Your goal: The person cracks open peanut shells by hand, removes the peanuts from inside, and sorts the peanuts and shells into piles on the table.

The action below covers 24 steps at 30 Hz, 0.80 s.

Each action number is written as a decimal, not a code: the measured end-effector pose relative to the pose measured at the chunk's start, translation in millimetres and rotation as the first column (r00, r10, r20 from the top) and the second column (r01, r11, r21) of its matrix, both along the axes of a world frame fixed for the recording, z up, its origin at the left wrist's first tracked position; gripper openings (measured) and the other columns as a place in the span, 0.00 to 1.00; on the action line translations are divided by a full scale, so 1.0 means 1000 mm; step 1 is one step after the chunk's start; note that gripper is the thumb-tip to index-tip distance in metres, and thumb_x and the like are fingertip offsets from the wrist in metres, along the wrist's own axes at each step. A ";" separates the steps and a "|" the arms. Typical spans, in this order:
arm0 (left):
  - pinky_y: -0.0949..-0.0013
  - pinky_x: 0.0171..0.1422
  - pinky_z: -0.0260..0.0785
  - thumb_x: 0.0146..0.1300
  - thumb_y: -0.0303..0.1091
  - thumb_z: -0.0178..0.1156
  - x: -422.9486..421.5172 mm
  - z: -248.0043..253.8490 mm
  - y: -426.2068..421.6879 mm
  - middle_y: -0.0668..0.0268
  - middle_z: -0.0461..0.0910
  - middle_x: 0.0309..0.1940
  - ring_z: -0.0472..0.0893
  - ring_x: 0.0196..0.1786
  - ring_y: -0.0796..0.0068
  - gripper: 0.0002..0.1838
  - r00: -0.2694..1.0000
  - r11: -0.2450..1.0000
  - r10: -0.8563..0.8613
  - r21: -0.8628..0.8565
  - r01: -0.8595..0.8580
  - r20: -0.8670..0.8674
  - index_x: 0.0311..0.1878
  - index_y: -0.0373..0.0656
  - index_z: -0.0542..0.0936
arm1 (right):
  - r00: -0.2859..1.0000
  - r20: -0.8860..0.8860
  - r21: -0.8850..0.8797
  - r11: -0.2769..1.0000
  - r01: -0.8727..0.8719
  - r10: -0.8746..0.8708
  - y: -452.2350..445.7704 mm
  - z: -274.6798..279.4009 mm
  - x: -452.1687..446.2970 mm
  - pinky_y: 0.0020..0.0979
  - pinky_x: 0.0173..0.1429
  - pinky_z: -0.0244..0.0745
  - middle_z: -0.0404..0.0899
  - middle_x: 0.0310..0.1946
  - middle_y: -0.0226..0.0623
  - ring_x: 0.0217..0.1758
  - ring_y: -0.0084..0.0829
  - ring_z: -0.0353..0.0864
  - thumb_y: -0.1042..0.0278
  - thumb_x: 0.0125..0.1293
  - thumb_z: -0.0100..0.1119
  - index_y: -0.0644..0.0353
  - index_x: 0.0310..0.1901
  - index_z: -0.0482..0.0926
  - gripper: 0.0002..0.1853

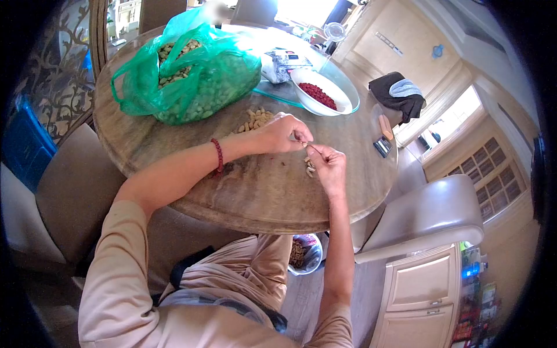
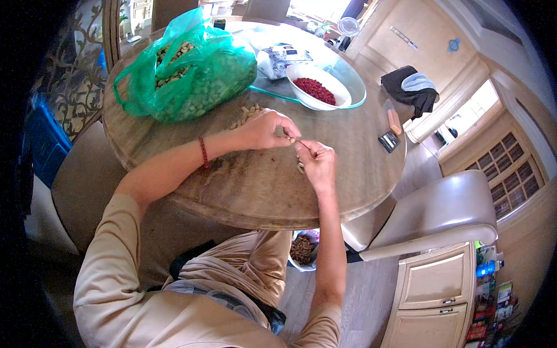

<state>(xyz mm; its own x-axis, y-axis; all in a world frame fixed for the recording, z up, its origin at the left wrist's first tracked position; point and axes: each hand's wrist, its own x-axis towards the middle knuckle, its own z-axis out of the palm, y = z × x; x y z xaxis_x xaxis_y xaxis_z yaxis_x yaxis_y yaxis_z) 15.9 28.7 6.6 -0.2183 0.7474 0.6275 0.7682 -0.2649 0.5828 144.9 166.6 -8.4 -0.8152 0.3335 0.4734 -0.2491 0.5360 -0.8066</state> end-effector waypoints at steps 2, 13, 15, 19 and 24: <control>0.71 0.42 0.72 0.49 0.29 0.61 0.003 0.000 0.000 0.59 0.82 0.31 0.81 0.35 0.73 0.09 1.000 0.999 -0.014 0.033 0.014 0.008 0.35 0.38 0.81 | 1.000 0.010 -0.009 1.000 -0.011 0.011 0.003 -0.002 -0.002 0.17 0.23 0.55 0.69 0.18 0.17 0.20 0.09 0.60 0.72 0.58 0.60 0.67 0.32 0.82 0.06; 0.67 0.33 0.71 0.47 0.28 0.62 0.012 0.000 0.004 0.60 0.80 0.27 0.80 0.30 0.65 0.11 0.989 0.965 0.042 0.263 -0.004 -0.140 0.37 0.39 0.80 | 0.997 0.041 -0.267 0.962 -0.059 0.072 -0.002 0.006 0.002 0.16 0.24 0.56 0.72 0.20 0.18 0.21 0.10 0.62 0.72 0.59 0.61 0.65 0.32 0.82 0.06; 0.66 0.33 0.70 0.45 0.26 0.61 0.008 0.000 0.004 0.59 0.79 0.26 0.79 0.29 0.62 0.10 0.980 0.960 0.108 0.275 -0.058 -0.168 0.35 0.39 0.80 | 0.998 -0.014 -0.307 0.949 -0.067 0.066 -0.001 0.006 0.003 0.16 0.22 0.55 0.75 0.21 0.21 0.20 0.10 0.63 0.72 0.59 0.61 0.65 0.33 0.82 0.06; 0.64 0.36 0.70 0.45 0.30 0.61 -0.010 -0.014 0.005 0.60 0.79 0.25 0.79 0.31 0.62 0.11 0.975 0.988 0.152 0.053 -0.145 -0.163 0.35 0.41 0.81 | 0.996 -0.016 -0.396 0.915 -0.082 0.082 -0.001 0.010 0.006 0.16 0.20 0.52 0.75 0.22 0.21 0.18 0.09 0.62 0.71 0.58 0.61 0.64 0.35 0.82 0.06; 0.57 0.36 0.69 0.44 0.31 0.61 -0.018 -0.026 0.002 0.56 0.78 0.26 0.77 0.30 0.54 0.09 0.907 0.978 0.130 -0.096 -0.183 -0.401 0.30 0.39 0.81 | 0.996 -0.054 -0.309 0.947 -0.085 0.071 -0.004 0.012 0.007 0.16 0.19 0.50 0.75 0.21 0.20 0.17 0.09 0.61 0.69 0.58 0.62 0.61 0.37 0.82 0.07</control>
